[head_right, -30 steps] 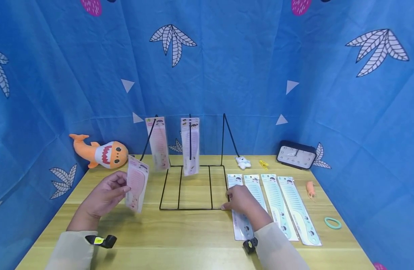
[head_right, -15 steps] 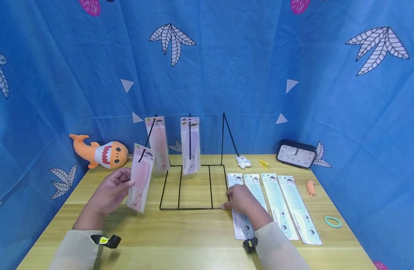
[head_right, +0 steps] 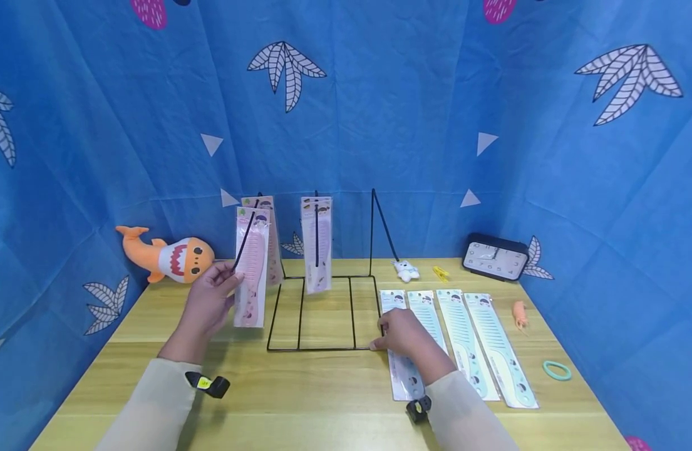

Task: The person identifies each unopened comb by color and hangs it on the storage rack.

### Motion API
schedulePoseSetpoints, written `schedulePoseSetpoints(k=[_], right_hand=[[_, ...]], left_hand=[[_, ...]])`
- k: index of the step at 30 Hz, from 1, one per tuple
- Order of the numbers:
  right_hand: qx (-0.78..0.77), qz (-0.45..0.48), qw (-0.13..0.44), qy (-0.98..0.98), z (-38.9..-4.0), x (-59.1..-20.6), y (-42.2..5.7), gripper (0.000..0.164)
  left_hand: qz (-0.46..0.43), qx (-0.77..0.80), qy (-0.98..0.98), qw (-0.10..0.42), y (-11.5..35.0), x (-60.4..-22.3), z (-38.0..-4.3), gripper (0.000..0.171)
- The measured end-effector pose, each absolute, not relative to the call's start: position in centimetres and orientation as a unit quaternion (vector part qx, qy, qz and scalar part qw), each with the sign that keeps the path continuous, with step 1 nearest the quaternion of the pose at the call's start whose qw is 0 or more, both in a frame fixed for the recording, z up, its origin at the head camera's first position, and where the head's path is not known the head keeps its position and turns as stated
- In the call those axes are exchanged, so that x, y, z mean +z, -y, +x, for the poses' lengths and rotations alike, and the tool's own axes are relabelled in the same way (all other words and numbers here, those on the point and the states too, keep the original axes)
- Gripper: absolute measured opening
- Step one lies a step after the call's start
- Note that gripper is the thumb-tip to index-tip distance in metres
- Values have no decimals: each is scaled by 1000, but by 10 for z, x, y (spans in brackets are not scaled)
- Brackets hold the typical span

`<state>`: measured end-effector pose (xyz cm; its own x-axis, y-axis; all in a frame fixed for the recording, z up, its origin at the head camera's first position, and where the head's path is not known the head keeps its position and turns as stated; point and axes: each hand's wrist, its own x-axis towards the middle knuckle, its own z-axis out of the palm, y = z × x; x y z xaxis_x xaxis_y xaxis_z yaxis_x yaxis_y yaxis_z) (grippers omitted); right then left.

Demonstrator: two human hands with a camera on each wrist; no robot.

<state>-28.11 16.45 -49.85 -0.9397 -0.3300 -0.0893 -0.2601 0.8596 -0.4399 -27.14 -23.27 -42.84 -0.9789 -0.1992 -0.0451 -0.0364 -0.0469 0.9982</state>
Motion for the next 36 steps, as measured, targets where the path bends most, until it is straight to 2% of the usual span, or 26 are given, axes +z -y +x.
schedulePoseSetpoints(k=[10,17,25,36], right_hand=[[-216,-149,84,-961,-281,-498,-164,53],[-218,-150,82,-961,-280,-497,-164,54],[-221,-139,91,-961,-281,-497,-164,30],[-215,-146,86,-962,-281,-496,-164,35]], left_hand=[[130,-727,670,81,223,-434,-303,12],[122,-736,660,89,223,-442,-318,12],[144,-731,662,82,219,-440,-322,17],[138,-727,668,80,220,-444,-326,13]])
